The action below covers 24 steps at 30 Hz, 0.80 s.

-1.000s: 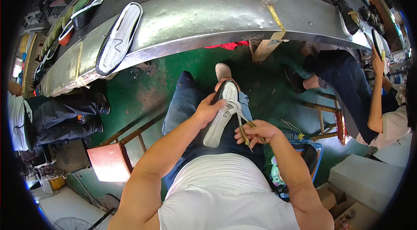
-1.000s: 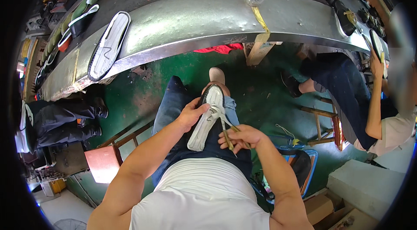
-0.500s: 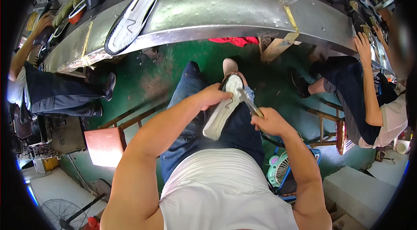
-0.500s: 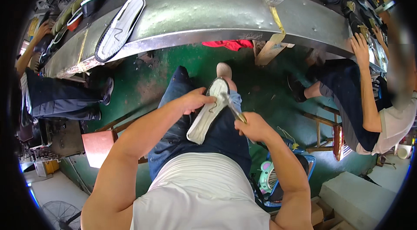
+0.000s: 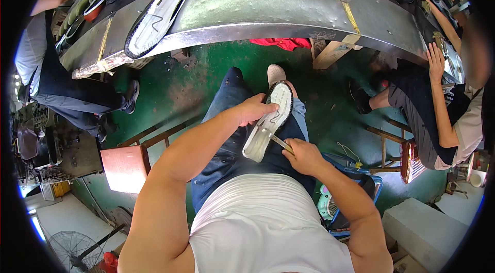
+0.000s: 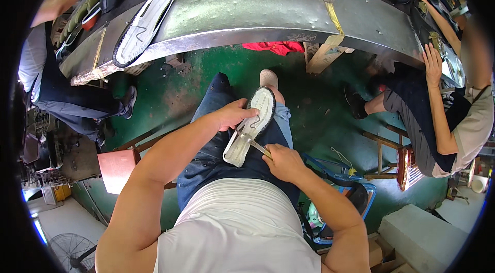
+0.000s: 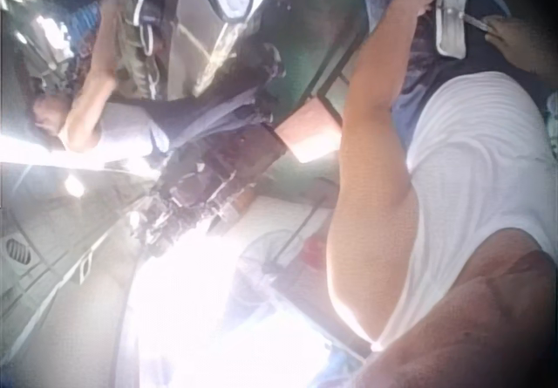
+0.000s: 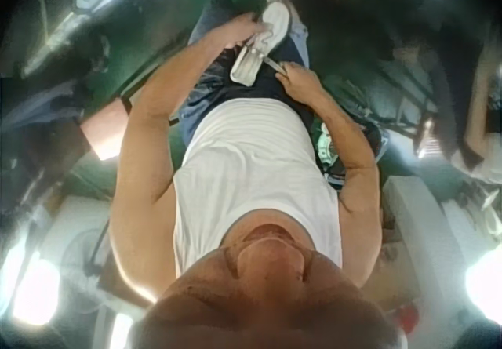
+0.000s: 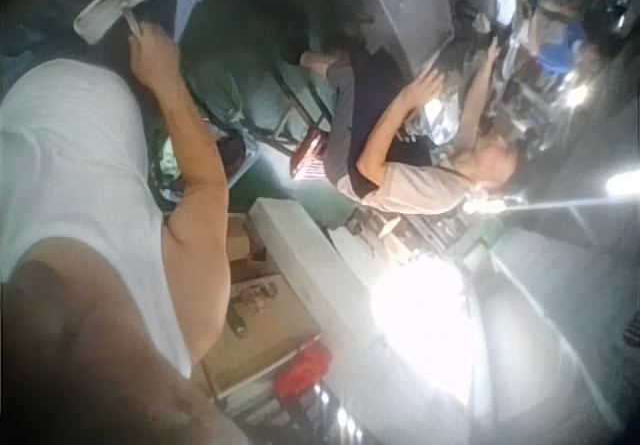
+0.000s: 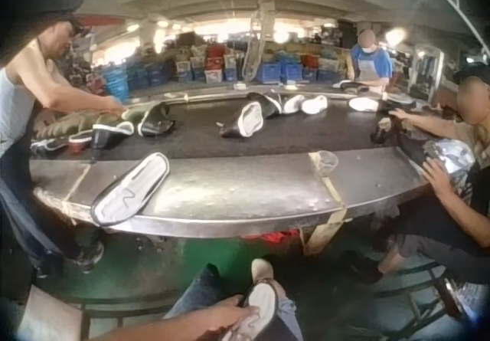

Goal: Using pincers to pull and secure the shoe upper onto the last on an assembly line.

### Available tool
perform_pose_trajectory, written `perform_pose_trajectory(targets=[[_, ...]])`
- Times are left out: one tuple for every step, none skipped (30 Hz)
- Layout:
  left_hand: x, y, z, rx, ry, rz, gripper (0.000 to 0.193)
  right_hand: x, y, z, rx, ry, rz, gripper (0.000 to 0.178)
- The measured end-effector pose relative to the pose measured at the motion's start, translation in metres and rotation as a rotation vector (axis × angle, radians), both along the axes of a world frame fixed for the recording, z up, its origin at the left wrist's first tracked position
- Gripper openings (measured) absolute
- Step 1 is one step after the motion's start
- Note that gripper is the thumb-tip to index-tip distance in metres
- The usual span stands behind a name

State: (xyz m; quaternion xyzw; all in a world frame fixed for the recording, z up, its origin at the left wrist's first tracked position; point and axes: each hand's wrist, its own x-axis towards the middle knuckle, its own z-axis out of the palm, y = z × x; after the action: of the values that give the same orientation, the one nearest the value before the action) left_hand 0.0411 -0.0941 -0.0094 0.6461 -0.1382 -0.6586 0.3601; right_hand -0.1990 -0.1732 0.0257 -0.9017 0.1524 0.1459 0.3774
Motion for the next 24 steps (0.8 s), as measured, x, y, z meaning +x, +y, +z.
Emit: perform_pose_trajectory(targets=[[0.001, 0.000, -0.007, -0.002, -0.035, -0.002, 0.061, -0.003, 0.006, -0.008, 0.021, -0.076, -0.067, 0.033], [0.001, 0.000, -0.014, -0.003, -0.069, -0.006, 0.062, -0.007, 0.009, -0.013, 0.021, -0.074, -0.065, 0.033], [0.000, 0.000, -0.016, 0.000, -0.067, -0.006, 0.062, -0.009, 0.013, -0.015, 0.010, -0.125, -0.107, 0.032], [-0.002, 0.000, -0.019, -0.016, -0.157, -0.023, 0.064, -0.012, 0.017, -0.016, -0.002, -0.175, -0.151, 0.031], [-0.004, 0.001, -0.021, -0.033, -0.245, -0.041, 0.065, -0.017, 0.019, -0.016, 0.001, -0.172, -0.154, 0.031], [-0.006, 0.002, -0.018, -0.032, -0.242, -0.044, 0.065, -0.023, 0.018, -0.016, -0.038, -0.204, -0.151, 0.032], [-0.009, 0.003, -0.016, -0.027, -0.315, -0.049, 0.067, -0.030, 0.017, -0.016, -0.077, -0.236, -0.149, 0.032], [-0.012, 0.005, -0.014, -0.023, -0.387, -0.055, 0.070, -0.039, 0.019, -0.014, -0.076, -0.232, -0.153, 0.032], [-0.016, 0.007, -0.009, -0.022, -0.386, -0.054, 0.070, -0.047, 0.021, -0.008, -0.134, -0.254, -0.139, 0.031], [-0.021, 0.008, -0.004, -0.040, -0.472, -0.087, 0.070, -0.052, 0.023, 0.001, -0.192, -0.272, -0.128, 0.030], [-0.026, 0.008, 0.001, -0.059, -0.558, -0.120, 0.071, -0.055, 0.025, 0.011, -0.190, -0.267, -0.132, 0.030], [-0.030, 0.007, 0.009, -0.059, -0.555, -0.129, 0.071, -0.057, 0.028, 0.026, -0.179, -0.107, -0.139, 0.031], [-0.033, 0.006, 0.019, -0.035, -0.558, -0.149, 0.073, -0.059, 0.030, 0.033, -0.166, 0.053, -0.146, 0.032], [-0.037, 0.005, 0.025, -0.012, -0.561, -0.170, 0.075, -0.061, 0.030, 0.031, -0.164, 0.056, -0.155, 0.032], [-0.041, 0.006, 0.031, -0.021, -0.560, -0.184, 0.075, -0.061, 0.027, 0.027, -0.130, 0.125, -0.165, 0.030], [-0.047, 0.010, 0.034, -0.139, -0.501, -0.125, 0.080, -0.061, 0.022, 0.022, -0.096, 0.192, -0.174, 0.028], [-0.052, 0.014, 0.035, -0.256, -0.439, -0.065, 0.087, -0.062, 0.017, 0.015, -0.101, 0.191, -0.190, 0.028], [-0.052, 0.022, 0.021, -0.265, -0.441, -0.074, 0.087, -0.063, 0.014, 0.007, -0.080, 0.151, -0.178, 0.024], [-0.051, 0.035, -0.006, -0.366, -0.554, -0.114, 0.093, -0.066, 0.015, 0.004, -0.055, 0.119, -0.167, 0.020], [-0.053, 0.045, -0.022, -0.464, -0.659, -0.156, 0.100, -0.066, 0.016, 0.005, -0.051, 0.132, -0.181, 0.020], [-0.049, 0.042, -0.009, -0.366, -0.494, -0.136, 0.104, -0.060, 0.011, 0.009, -0.039, 0.160, -0.167, 0.020], [-0.053, 0.040, 0.001, -0.315, -0.417, -0.070, 0.101, -0.057, 0.006, 0.011, -0.028, 0.188, -0.152, 0.019], [-0.062, 0.041, -0.010, -0.325, -0.499, -0.042, 0.101, -0.062, 0.002, 0.007, 0.002, 0.163, -0.122, 0.020], [-0.068, 0.042, -0.018, -0.333, -0.592, -0.003, 0.101, -0.056, -0.010, 0.017, -0.002, 0.161, -0.113, 0.020]])
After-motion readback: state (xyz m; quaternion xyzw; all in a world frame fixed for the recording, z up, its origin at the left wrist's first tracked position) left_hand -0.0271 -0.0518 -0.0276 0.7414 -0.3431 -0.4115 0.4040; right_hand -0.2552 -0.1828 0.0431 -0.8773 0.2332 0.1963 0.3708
